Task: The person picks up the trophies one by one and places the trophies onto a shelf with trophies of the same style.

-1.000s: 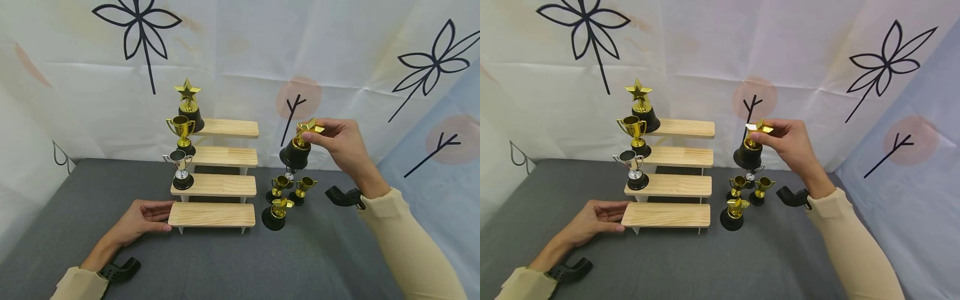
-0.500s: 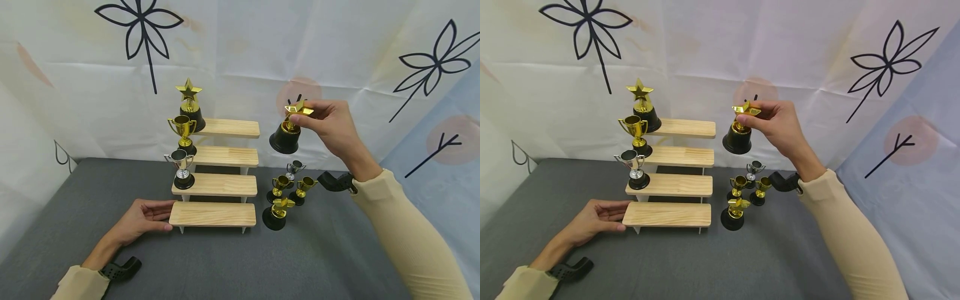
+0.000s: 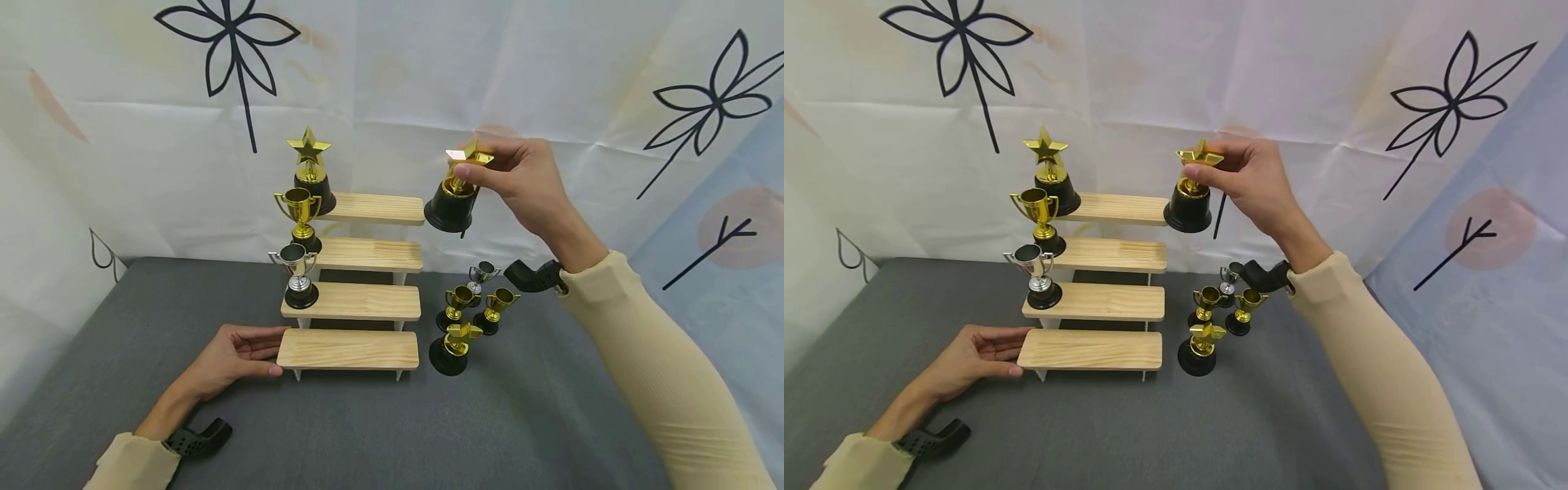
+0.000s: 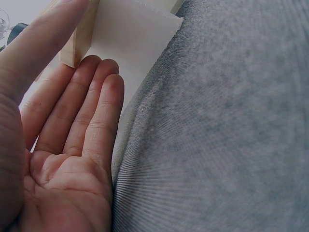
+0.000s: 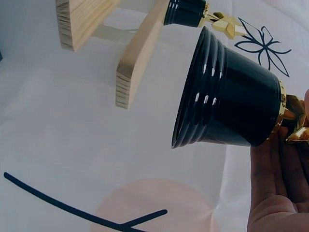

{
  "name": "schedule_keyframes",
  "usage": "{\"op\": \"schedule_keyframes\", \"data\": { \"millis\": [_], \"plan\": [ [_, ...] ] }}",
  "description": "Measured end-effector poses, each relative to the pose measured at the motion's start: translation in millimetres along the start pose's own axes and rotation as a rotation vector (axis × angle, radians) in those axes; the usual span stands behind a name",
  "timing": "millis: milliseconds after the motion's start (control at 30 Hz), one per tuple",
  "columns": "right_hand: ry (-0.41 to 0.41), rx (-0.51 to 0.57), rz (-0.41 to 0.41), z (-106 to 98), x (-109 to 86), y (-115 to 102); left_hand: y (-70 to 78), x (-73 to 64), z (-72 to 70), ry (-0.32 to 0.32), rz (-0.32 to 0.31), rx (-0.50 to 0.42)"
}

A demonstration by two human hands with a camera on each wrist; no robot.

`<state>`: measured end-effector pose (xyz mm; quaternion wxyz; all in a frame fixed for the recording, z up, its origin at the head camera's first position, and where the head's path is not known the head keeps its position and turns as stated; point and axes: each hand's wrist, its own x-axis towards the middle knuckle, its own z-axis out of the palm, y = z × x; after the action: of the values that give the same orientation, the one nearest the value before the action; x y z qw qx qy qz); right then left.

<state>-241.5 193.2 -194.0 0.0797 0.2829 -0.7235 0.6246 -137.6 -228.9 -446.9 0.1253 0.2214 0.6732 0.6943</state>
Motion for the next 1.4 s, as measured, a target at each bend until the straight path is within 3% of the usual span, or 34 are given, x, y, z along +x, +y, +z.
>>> {"op": "schedule_keyframes", "data": {
  "millis": [200, 600, 833, 1400],
  "plan": [
    [-0.020, -0.003, -0.027, 6.4, 9.5, -0.1, 0.8, -0.1, 0.2, 0.009, -0.011, 0.020],
    [-0.018, 0.002, 0.026, 20.0, 22.7, 5.1, -2.1, 0.7, -1.3, 0.002, -0.008, -0.002],
    [-0.022, -0.124, 0.063, 29.7, 28.8, 7.1, -1.6, 1.0, -0.8, 0.015, -0.021, 0.022],
    [-0.051, -0.031, 0.127, 47.2, 43.5, 14.7, -2.2, 0.7, -1.2, 0.004, -0.005, 0.003]
  ]
}}
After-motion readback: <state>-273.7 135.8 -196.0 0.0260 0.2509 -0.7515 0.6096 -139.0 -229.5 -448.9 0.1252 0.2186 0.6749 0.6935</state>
